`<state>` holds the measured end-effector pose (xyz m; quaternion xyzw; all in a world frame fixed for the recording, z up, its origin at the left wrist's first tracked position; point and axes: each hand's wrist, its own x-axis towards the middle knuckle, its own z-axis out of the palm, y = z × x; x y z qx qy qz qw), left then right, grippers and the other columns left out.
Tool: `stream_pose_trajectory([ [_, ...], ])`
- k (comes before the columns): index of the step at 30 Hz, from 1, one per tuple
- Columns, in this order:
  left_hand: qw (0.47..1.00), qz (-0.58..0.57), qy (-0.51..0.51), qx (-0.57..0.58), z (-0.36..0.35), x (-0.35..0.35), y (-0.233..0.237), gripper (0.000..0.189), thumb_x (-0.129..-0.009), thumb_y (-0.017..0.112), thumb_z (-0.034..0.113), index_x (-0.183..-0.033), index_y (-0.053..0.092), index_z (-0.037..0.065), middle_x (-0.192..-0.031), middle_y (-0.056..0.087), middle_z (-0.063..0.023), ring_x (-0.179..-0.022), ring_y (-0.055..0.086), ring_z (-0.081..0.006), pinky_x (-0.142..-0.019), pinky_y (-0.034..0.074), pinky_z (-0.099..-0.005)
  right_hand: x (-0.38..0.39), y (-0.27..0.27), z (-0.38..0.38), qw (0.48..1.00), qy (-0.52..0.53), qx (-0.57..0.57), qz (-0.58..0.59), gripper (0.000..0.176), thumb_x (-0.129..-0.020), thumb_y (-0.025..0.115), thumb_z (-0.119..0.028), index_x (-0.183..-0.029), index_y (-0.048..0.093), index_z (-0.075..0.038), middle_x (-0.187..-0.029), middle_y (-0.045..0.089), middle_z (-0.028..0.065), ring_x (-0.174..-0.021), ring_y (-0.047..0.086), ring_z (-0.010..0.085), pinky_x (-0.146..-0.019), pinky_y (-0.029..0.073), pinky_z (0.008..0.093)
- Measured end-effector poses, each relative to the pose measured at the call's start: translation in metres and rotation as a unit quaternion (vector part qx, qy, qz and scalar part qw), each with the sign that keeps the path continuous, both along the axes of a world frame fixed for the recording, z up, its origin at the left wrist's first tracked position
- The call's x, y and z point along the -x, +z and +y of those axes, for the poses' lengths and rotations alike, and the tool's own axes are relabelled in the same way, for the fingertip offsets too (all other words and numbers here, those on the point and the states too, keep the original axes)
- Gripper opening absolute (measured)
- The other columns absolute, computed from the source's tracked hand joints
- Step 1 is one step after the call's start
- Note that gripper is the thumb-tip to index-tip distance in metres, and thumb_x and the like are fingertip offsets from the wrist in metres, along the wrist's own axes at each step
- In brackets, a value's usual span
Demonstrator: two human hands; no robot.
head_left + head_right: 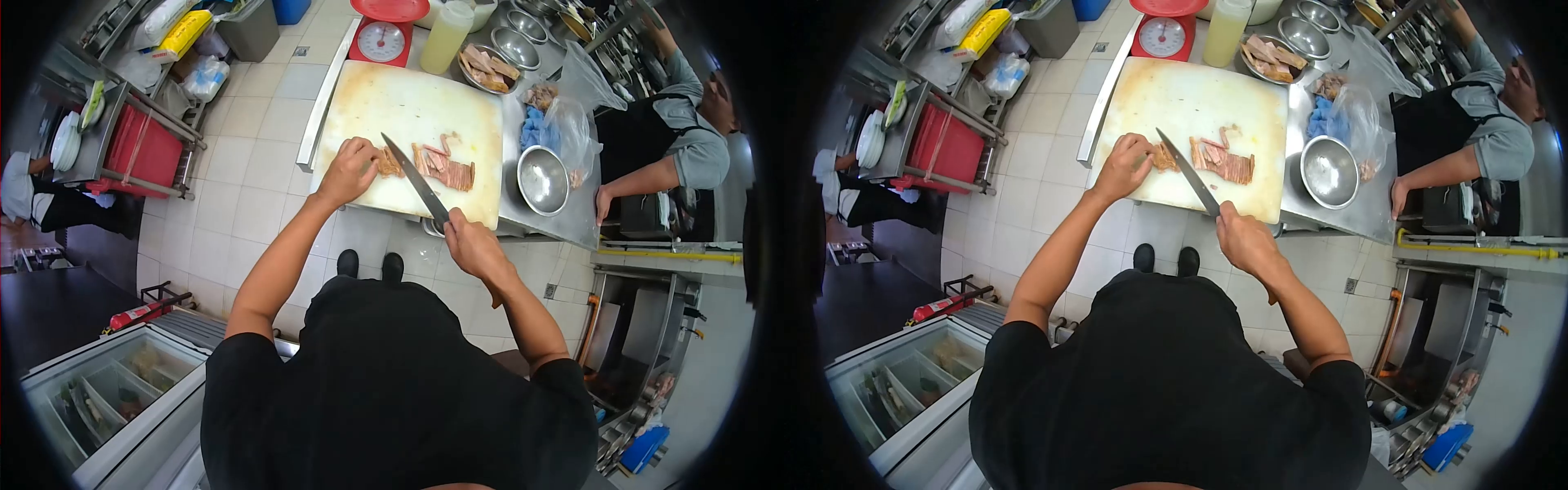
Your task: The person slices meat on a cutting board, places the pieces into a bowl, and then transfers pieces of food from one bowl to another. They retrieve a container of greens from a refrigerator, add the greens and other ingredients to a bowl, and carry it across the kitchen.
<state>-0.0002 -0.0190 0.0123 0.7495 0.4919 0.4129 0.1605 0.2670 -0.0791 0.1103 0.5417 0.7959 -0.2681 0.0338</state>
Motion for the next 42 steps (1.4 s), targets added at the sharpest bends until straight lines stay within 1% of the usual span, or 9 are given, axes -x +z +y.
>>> stream_pose_trajectory([
  [6, 1.0, 0.01, -0.01, 0.003, 0.01, -0.01, -0.003, 0.011, -0.082, 0.061, 0.003, -0.094, 0.06, 0.003, -0.095, 0.053, -0.0121, -0.094, 0.053, -0.0305, -0.082, 0.046, -0.038, 0.012, -0.012, -0.004, 0.998, 0.03, 0.019, -0.047, 0.014, -0.089, 0.043, -0.008, -0.095, 0.043, 0.005, -0.072, 0.061, 0.032, -0.069, 0.061, 0.0489, -0.067, 0.047, 0.0553],
  [12, 1.0, 0.0, -0.021, 0.0, 0.013, -0.009, -0.005, 0.011, -0.081, 0.059, 0.0, -0.092, 0.059, 0.002, -0.093, 0.053, -0.0125, -0.091, 0.053, -0.0312, -0.08, 0.045, -0.0386, 0.026, 0.001, 0.0, 0.997, 0.034, 0.046, -0.054, 0.012, -0.085, 0.041, -0.002, -0.093, 0.042, 0.007, -0.075, 0.061, 0.0338, -0.071, 0.062, 0.0488, -0.068, 0.049, 0.053],
  [18, 1.0, -0.005, -0.025, 0.007, 0.013, -0.005, -0.005, 0.016, -0.081, 0.059, 0.001, -0.097, 0.06, 0.003, -0.093, 0.053, -0.012, -0.091, 0.053, -0.0304, -0.081, 0.045, -0.0375, 0.037, -0.047, 0.003, 1.0, -0.004, 0.021, -0.016, 0.012, -0.084, 0.04, 0.0, -0.094, 0.041, 0.007, -0.076, 0.06, 0.0351, -0.077, 0.063, 0.0484, -0.073, 0.049, 0.0532],
  [22, 0.999, 0.009, -0.04, 0.009, 0.009, 0.004, -0.001, 0.019, -0.082, 0.06, 0.001, -0.101, 0.061, 0.004, -0.094, 0.052, -0.0116, -0.091, 0.054, -0.0295, -0.082, 0.045, -0.0365, 0.02, -0.034, 0.008, 0.993, -0.044, 0.097, 0.055, 0.02, -0.094, 0.042, -0.013, -0.095, 0.042, 0.007, -0.074, 0.059, 0.0352, -0.072, 0.059, 0.0506, -0.071, 0.045, 0.0551],
  [25, 0.997, 0.033, -0.061, 0.043, 0.003, 0.015, 0.005, 0.021, -0.083, 0.059, 0.0, -0.103, 0.061, 0.004, -0.095, 0.052, -0.0111, -0.092, 0.054, -0.0281, -0.082, 0.045, -0.0356, 0.009, -0.042, 0.001, 0.996, -0.026, 0.032, 0.08, 0.022, -0.096, 0.045, -0.018, -0.097, 0.041, 0.003, -0.071, 0.058, 0.033, -0.067, 0.055, 0.0523, -0.064, 0.043, 0.0542],
  [30, 0.996, -0.039, -0.029, 0.07, -0.011, 0.017, 0.005, 0.017, -0.086, 0.061, 0.001, -0.102, 0.061, 0.003, -0.098, 0.053, -0.0103, -0.091, 0.057, -0.0241, -0.078, 0.049, -0.0319, 0.012, -0.017, -0.009, 0.998, 0.007, 0.045, 0.047, 0.023, -0.095, 0.044, -0.017, -0.097, 0.042, 0.006, -0.069, 0.058, 0.034, -0.067, 0.058, 0.0513, -0.066, 0.044, 0.0572],
  [33, 0.999, -0.045, -0.021, 0.016, -0.012, 0.015, 0.001, 0.015, -0.086, 0.062, 0.002, -0.101, 0.061, 0.002, -0.1, 0.055, -0.0106, -0.089, 0.059, -0.0242, -0.074, 0.051, -0.0314, 0.011, -0.011, -0.012, 0.998, 0.03, 0.041, 0.049, 0.022, -0.095, 0.044, -0.017, -0.097, 0.042, 0.006, -0.068, 0.058, 0.0337, -0.065, 0.059, 0.0511, -0.064, 0.044, 0.0576],
  [39, 0.994, -0.094, 0.01, 0.053, -0.01, 0.006, -0.003, 0.012, -0.087, 0.06, 0.003, -0.1, 0.06, 0.001, -0.099, 0.056, -0.0113, -0.086, 0.06, -0.0251, -0.072, 0.051, -0.0314, 0.008, 0.0, -0.006, 0.997, 0.042, 0.045, 0.039, 0.022, -0.094, 0.045, -0.016, -0.097, 0.043, 0.006, -0.071, 0.059, 0.0346, -0.069, 0.059, 0.0513, -0.067, 0.044, 0.0572],
  [42, 0.997, -0.067, -0.003, 0.034, -0.005, 0.007, -0.005, 0.01, -0.087, 0.06, 0.002, -0.098, 0.06, 0.001, -0.1, 0.056, -0.0107, -0.085, 0.06, -0.0249, -0.072, 0.05, -0.0308, 0.006, 0.004, -0.001, 0.998, 0.034, 0.055, 0.02, 0.022, -0.094, 0.045, -0.016, -0.096, 0.044, 0.006, -0.073, 0.059, 0.0351, -0.071, 0.059, 0.0515, -0.069, 0.044, 0.0565],
])
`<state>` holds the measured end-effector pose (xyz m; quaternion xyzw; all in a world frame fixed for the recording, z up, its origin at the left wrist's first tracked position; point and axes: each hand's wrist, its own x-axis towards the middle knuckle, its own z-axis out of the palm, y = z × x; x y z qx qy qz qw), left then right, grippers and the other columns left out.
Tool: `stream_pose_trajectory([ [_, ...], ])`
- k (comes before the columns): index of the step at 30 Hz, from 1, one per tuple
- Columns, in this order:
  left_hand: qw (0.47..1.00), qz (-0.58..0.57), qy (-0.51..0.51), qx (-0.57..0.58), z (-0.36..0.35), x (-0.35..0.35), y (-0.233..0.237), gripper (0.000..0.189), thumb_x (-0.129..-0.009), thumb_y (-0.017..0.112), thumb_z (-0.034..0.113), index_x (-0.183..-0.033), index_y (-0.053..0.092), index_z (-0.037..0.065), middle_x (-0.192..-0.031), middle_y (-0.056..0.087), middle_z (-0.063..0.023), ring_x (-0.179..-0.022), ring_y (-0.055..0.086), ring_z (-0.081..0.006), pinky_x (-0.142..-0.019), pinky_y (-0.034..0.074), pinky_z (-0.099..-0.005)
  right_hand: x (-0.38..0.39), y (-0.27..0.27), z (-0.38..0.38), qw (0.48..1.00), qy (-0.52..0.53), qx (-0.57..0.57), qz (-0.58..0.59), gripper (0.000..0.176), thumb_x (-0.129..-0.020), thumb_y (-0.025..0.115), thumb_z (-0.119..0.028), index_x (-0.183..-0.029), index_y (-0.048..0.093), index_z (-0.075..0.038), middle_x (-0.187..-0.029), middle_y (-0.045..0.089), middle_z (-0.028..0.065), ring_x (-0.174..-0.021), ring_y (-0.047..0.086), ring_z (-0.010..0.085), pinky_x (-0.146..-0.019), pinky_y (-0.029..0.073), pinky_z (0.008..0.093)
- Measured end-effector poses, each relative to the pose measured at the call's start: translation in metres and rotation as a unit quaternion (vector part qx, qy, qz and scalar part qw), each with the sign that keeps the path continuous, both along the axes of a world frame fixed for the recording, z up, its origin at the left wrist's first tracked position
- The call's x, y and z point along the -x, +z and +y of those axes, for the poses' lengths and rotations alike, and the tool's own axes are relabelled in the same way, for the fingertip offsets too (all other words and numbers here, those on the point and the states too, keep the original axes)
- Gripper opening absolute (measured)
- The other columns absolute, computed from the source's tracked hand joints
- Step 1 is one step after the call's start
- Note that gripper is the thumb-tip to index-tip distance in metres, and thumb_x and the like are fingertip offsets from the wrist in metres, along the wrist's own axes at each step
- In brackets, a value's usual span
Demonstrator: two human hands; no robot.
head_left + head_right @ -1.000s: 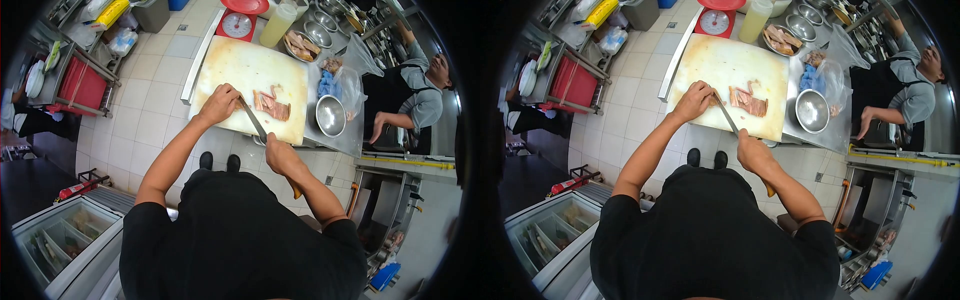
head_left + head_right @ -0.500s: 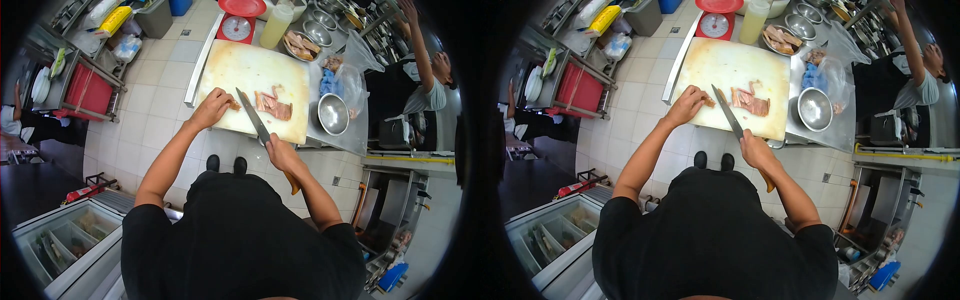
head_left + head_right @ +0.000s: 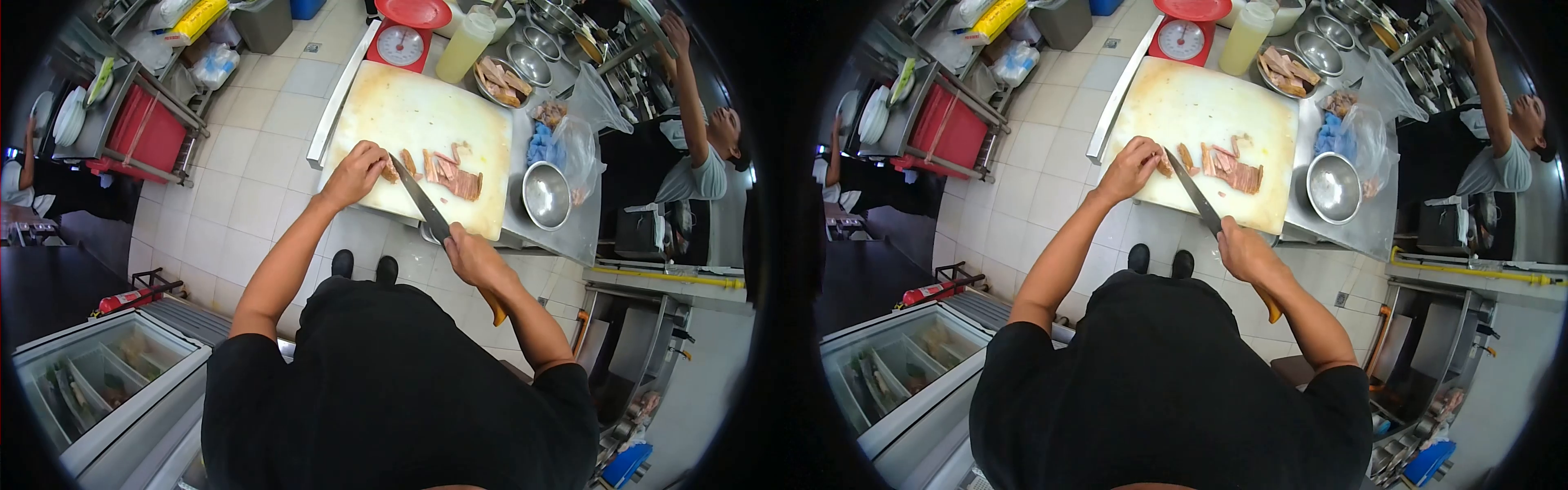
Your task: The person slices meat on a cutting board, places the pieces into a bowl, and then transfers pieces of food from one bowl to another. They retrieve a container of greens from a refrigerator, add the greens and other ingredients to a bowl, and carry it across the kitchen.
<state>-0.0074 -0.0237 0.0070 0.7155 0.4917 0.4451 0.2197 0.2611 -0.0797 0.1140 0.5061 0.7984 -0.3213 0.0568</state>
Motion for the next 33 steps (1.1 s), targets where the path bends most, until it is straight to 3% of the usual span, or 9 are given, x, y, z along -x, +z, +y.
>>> stream_pose_trajectory([
  [7, 0.996, -0.043, -0.044, 0.071, -0.001, 0.006, 0.01, 0.013, -0.085, 0.059, 0.0, -0.097, 0.059, 0.002, -0.104, 0.056, -0.0103, -0.085, 0.059, -0.0254, -0.077, 0.05, -0.0316, -0.008, -0.004, 0.0, 1.0, -0.008, -0.005, -0.01, 0.022, -0.097, 0.044, -0.02, -0.097, 0.044, 0.002, -0.067, 0.059, 0.0265, -0.062, 0.059, 0.0429, -0.062, 0.045, 0.0499],
  [9, 0.988, 0.093, -0.021, -0.119, 0.0, 0.012, 0.015, 0.014, -0.083, 0.061, 0.002, -0.096, 0.058, 0.002, -0.101, 0.057, -0.0099, -0.084, 0.06, -0.0238, -0.079, 0.05, -0.0318, -0.008, -0.007, -0.002, 1.0, -0.013, 0.005, 0.001, 0.021, -0.097, 0.044, -0.02, -0.096, 0.043, 0.001, -0.064, 0.058, 0.0226, -0.056, 0.058, 0.0372, -0.057, 0.045, 0.0469],
  [10, 0.988, 0.093, -0.022, -0.119, 0.0, 0.014, 0.01, 0.014, -0.083, 0.061, 0.002, -0.096, 0.058, 0.002, -0.101, 0.057, -0.0099, -0.084, 0.06, -0.0238, -0.079, 0.05, -0.0318, -0.008, -0.009, -0.002, 1.0, -0.017, 0.014, 0.01, 0.021, -0.097, 0.044, -0.02, -0.095, 0.043, 0.001, -0.061, 0.057, 0.0186, -0.051, 0.057, 0.0315, -0.053, 0.045, 0.044],
  [13, 0.998, 0.017, -0.068, 0.0, -0.002, 0.015, 0.007, 0.015, -0.082, 0.063, 0.003, -0.096, 0.058, 0.003, -0.098, 0.058, -0.0095, -0.085, 0.06, -0.0217, -0.077, 0.049, -0.0309, -0.012, -0.023, -0.004, 0.999, -0.025, 0.013, 0.029, 0.021, -0.098, 0.043, -0.02, -0.094, 0.042, 0.0, -0.059, 0.055, 0.0131, -0.047, 0.054, 0.0241, -0.047, 0.044, 0.0396],
  [17, 0.993, 0.007, 0.011, 0.113, -0.004, 0.005, 0.031, 0.014, -0.082, 0.068, 0.008, -0.09, 0.059, 0.001, -0.094, 0.061, -0.0091, -0.083, 0.061, -0.0157, -0.069, 0.049, -0.0279, -0.01, -0.021, -0.005, 0.999, -0.025, 0.005, 0.045, 0.021, -0.098, 0.043, -0.021, -0.095, 0.042, 0.0, -0.059, 0.055, 0.0125, -0.046, 0.054, 0.0236, -0.045, 0.044, 0.0384],
  [19, 0.986, 0.014, 0.028, 0.166, 0.0, 0.004, 0.031, 0.015, -0.082, 0.069, 0.011, -0.088, 0.06, 0.001, -0.093, 0.062, -0.0088, -0.081, 0.062, -0.0132, -0.066, 0.048, -0.0267, -0.001, -0.01, -0.005, 0.996, -0.055, 0.057, 0.043, 0.024, -0.095, 0.046, -0.018, -0.099, 0.045, 0.005, -0.079, 0.059, 0.0348, -0.078, 0.058, 0.0514, -0.073, 0.043, 0.0549],
  [21, 0.956, -0.074, 0.036, 0.281, 0.011, 0.004, 0.023, 0.014, -0.085, 0.068, 0.014, -0.084, 0.062, 0.002, -0.085, 0.065, -0.0094, -0.07, 0.062, -0.0118, -0.063, 0.05, -0.0283, 0.003, -0.01, -0.005, 0.996, -0.053, 0.062, 0.044, 0.024, -0.095, 0.045, -0.019, -0.099, 0.045, 0.005, -0.08, 0.059, 0.0348, -0.078, 0.058, 0.0514, -0.073, 0.043, 0.055],
  [27, 0.912, -0.278, -0.014, 0.303, 0.02, 0.006, 0.011, 0.018, -0.089, 0.066, 0.016, -0.097, 0.062, 0.0, -0.084, 0.065, -0.004, -0.074, 0.061, -0.0079, -0.06, 0.047, -0.0214, 0.005, -0.01, -0.004, 0.994, -0.06, 0.076, 0.044, 0.026, -0.095, 0.044, -0.02, -0.101, 0.045, 0.005, -0.08, 0.059, 0.035, -0.077, 0.058, 0.0511, -0.073, 0.043, 0.0557],
  [33, 0.911, -0.284, 0.014, 0.298, 0.021, 0.006, -0.002, 0.018, -0.089, 0.065, 0.012, -0.1, 0.061, -0.001, -0.088, 0.065, -0.0051, -0.072, 0.06, -0.0093, -0.061, 0.048, -0.0224, 0.005, -0.001, -0.009, 0.995, -0.043, 0.087, 0.038, 0.027, -0.096, 0.044, -0.021, -0.102, 0.044, 0.005, -0.078, 0.059, 0.0351, -0.075, 0.058, 0.0515, -0.072, 0.043, 0.0564],
])
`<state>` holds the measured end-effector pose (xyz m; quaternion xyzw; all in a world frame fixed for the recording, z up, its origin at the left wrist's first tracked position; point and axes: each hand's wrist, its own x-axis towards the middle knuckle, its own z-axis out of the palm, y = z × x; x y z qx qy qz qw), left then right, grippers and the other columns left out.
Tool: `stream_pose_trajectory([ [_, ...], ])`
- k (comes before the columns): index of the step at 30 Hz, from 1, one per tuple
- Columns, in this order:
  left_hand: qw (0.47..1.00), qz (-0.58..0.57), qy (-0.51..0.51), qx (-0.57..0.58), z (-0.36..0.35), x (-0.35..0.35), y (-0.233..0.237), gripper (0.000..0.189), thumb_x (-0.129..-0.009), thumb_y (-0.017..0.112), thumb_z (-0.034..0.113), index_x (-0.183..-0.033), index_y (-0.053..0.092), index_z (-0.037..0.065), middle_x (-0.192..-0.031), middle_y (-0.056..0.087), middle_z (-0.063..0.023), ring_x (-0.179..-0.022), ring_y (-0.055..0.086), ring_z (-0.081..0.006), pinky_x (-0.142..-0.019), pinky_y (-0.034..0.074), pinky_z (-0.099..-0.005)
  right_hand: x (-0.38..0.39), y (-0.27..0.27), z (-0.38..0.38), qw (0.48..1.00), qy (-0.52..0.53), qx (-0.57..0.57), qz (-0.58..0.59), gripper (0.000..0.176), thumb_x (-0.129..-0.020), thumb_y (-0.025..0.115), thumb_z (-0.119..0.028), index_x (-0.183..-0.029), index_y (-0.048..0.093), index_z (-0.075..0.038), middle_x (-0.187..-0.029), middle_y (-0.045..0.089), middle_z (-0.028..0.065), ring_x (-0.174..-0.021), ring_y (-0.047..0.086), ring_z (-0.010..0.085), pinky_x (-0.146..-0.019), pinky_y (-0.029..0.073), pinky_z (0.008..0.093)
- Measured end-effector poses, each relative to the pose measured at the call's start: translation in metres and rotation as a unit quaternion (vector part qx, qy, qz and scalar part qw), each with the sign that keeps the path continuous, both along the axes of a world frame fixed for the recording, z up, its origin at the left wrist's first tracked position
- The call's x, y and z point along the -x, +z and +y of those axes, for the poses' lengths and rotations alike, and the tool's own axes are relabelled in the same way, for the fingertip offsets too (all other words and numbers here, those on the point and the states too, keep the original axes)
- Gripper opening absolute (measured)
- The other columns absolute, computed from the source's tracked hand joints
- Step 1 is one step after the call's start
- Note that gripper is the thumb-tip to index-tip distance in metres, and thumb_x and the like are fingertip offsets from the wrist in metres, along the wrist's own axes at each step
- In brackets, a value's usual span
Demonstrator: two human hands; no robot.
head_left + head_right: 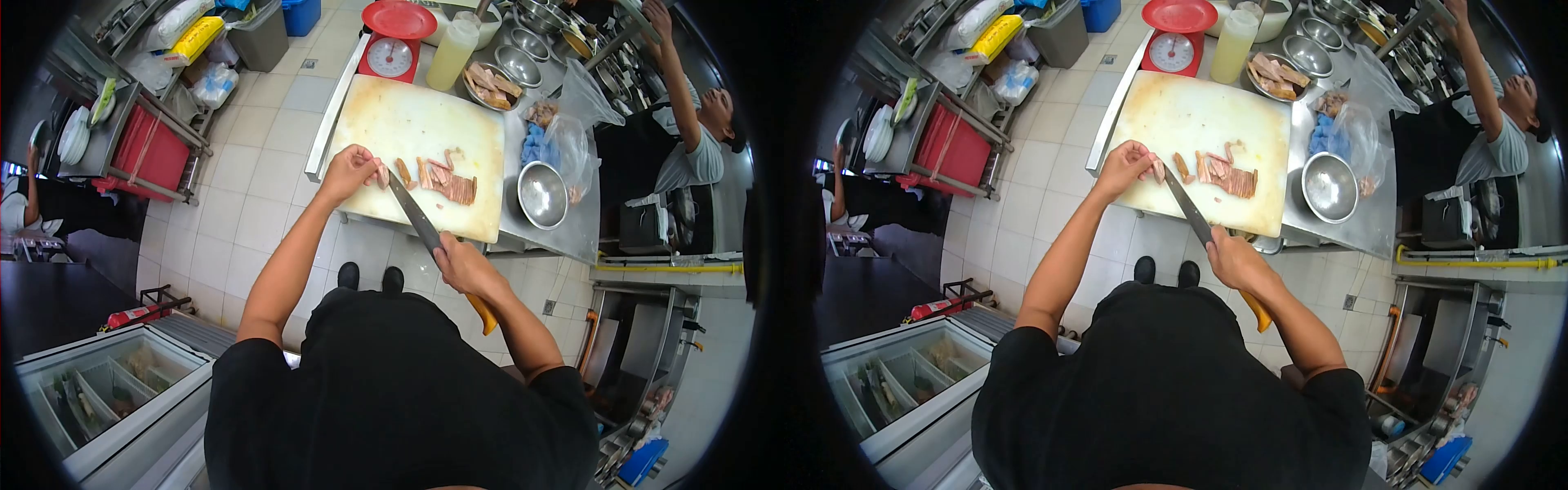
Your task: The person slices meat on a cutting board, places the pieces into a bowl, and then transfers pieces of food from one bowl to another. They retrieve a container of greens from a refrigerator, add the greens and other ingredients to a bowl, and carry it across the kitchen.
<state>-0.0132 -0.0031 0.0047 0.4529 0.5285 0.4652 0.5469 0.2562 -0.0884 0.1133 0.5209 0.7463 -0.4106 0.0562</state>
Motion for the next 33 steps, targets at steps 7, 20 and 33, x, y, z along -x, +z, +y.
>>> stream_pose_trajectory([
  [7, 0.957, 0.215, -0.002, -0.195, -0.008, 0.001, 0.0, 0.011, -0.088, 0.064, 0.01, -0.093, 0.063, 0.0, -0.1, 0.059, -0.007, -0.079, 0.062, -0.0126, -0.066, 0.052, -0.0233, 0.004, -0.005, 0.003, 1.0, -0.004, -0.016, -0.001, 0.027, -0.095, 0.044, -0.021, -0.101, 0.045, 0.005, -0.078, 0.059, 0.0359, -0.076, 0.058, 0.0523, -0.073, 0.043, 0.0569],
  [20, 0.939, 0.218, -0.014, -0.267, -0.015, 0.002, -0.003, 0.007, -0.088, 0.059, 0.002, -0.094, 0.059, -0.001, -0.094, 0.055, -0.0085, -0.075, 0.059, -0.0157, -0.068, 0.05, -0.027, 0.006, 0.024, 0.005, 0.994, 0.048, -0.085, -0.048, 0.022, -0.096, 0.045, -0.019, -0.097, 0.042, 0.003, -0.076, 0.059, 0.0332, -0.075, 0.057, 0.0507, -0.069, 0.042, 0.0551],
  [33, 0.935, 0.21, -0.008, -0.285, -0.015, 0.001, -0.005, 0.006, -0.086, 0.057, -0.001, -0.092, 0.057, -0.002, -0.094, 0.055, -0.0117, -0.079, 0.061, -0.0225, -0.07, 0.052, -0.0313, 0.027, 0.038, 0.025, 0.985, 0.109, -0.077, -0.111, 0.021, -0.093, 0.041, -0.013, -0.093, 0.044, 0.008, -0.075, 0.06, 0.0343, -0.072, 0.061, 0.0495, -0.069, 0.046, 0.0551],
])
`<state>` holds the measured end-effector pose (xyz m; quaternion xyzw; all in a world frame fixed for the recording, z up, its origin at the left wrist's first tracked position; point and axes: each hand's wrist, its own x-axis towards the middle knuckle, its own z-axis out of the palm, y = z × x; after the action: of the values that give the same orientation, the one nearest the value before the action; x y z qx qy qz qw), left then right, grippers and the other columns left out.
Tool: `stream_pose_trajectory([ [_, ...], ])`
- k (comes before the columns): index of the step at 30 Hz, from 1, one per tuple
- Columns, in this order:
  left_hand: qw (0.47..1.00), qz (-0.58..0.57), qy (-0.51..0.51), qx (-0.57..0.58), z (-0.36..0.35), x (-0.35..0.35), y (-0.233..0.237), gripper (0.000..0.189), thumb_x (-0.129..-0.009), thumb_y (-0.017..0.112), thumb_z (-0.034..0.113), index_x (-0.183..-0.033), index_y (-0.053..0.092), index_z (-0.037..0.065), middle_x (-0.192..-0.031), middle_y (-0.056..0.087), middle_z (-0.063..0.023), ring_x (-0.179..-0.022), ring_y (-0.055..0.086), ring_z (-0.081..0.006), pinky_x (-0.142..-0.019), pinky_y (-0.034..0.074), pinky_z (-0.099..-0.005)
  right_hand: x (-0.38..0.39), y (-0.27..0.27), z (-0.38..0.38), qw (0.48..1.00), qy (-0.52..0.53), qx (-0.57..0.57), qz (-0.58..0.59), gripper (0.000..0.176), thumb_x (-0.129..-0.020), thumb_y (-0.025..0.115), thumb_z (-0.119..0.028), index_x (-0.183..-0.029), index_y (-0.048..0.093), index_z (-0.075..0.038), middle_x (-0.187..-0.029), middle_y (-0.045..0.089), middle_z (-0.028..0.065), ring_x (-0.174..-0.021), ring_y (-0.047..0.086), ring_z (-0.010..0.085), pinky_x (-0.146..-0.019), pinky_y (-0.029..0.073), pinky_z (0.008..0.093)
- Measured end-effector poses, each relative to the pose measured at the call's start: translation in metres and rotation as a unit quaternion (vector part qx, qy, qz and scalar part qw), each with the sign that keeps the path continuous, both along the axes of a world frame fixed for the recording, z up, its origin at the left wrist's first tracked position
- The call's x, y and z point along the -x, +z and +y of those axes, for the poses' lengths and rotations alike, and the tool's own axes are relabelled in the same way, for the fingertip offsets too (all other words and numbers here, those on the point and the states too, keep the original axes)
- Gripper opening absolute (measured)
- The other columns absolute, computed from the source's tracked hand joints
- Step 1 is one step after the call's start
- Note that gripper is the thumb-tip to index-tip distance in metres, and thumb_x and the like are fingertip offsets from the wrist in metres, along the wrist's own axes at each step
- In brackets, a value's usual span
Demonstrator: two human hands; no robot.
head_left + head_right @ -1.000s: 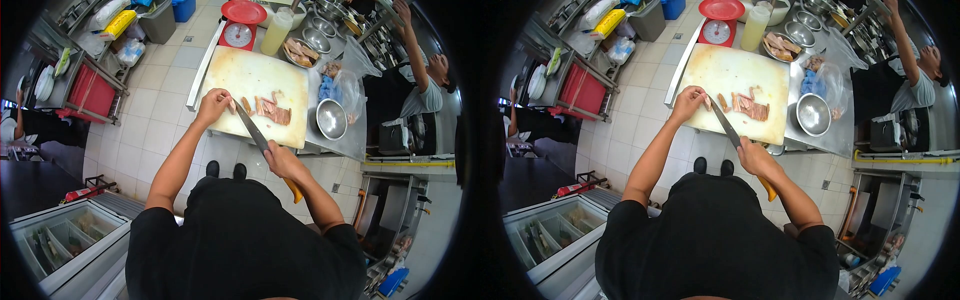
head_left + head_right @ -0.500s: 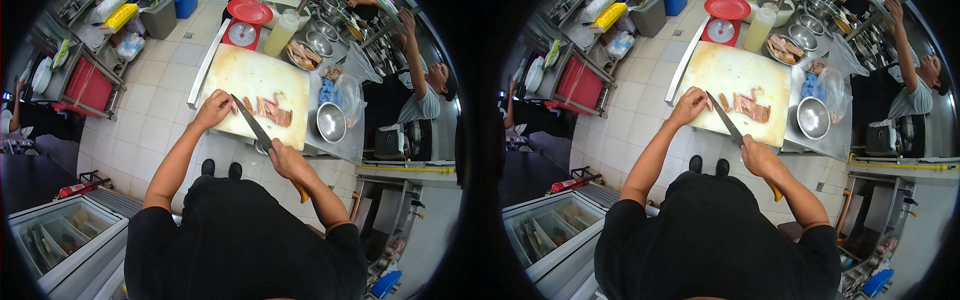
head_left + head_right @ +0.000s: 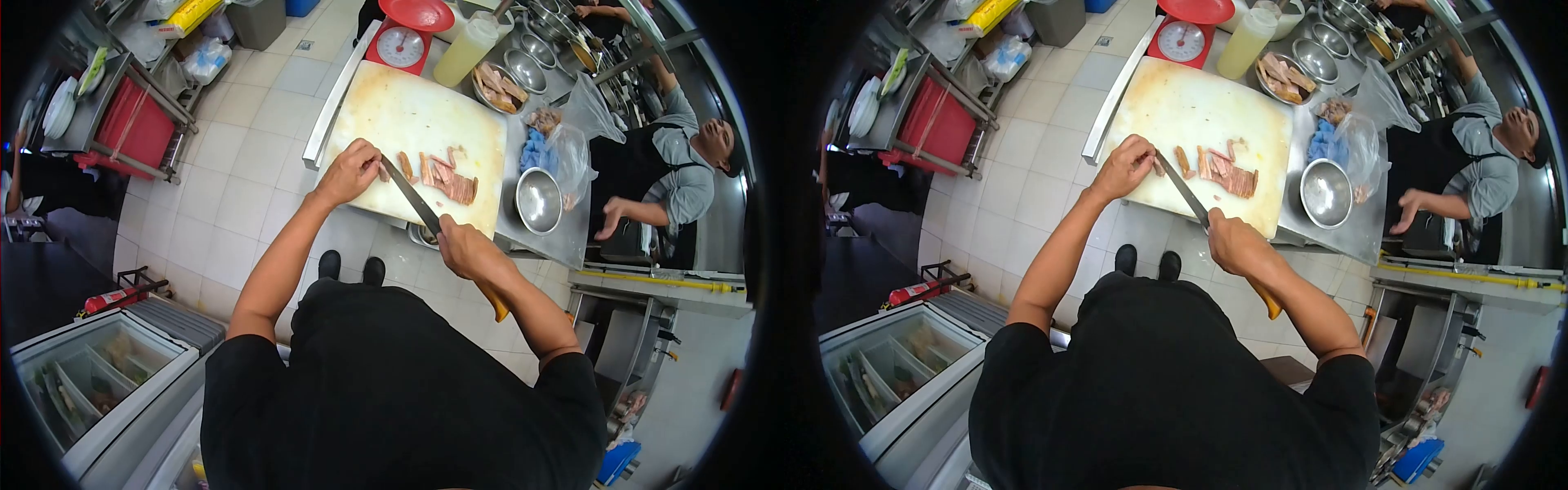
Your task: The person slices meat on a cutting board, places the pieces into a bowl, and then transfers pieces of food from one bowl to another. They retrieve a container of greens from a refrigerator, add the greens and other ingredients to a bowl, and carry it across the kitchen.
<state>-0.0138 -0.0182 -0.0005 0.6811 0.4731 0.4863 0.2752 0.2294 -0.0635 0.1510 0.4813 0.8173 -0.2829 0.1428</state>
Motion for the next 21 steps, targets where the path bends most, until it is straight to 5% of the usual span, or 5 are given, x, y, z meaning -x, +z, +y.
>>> stream_pose_trajectory([
  [21, 1.0, -0.02, 0.004, 0.008, 0.003, 0.001, 0.001, 0.008, -0.083, 0.061, 0.001, -0.09, 0.06, -0.003, -0.088, 0.056, -0.0126, -0.073, 0.06, -0.0248, -0.066, 0.05, -0.0317, 0.043, -0.06, 0.014, 0.998, -0.066, -0.007, 0.007, 0.015, -0.086, 0.042, -0.002, -0.097, 0.044, 0.008, -0.085, 0.061, 0.0363, -0.083, 0.064, 0.0482, -0.075, 0.05, 0.052],
])
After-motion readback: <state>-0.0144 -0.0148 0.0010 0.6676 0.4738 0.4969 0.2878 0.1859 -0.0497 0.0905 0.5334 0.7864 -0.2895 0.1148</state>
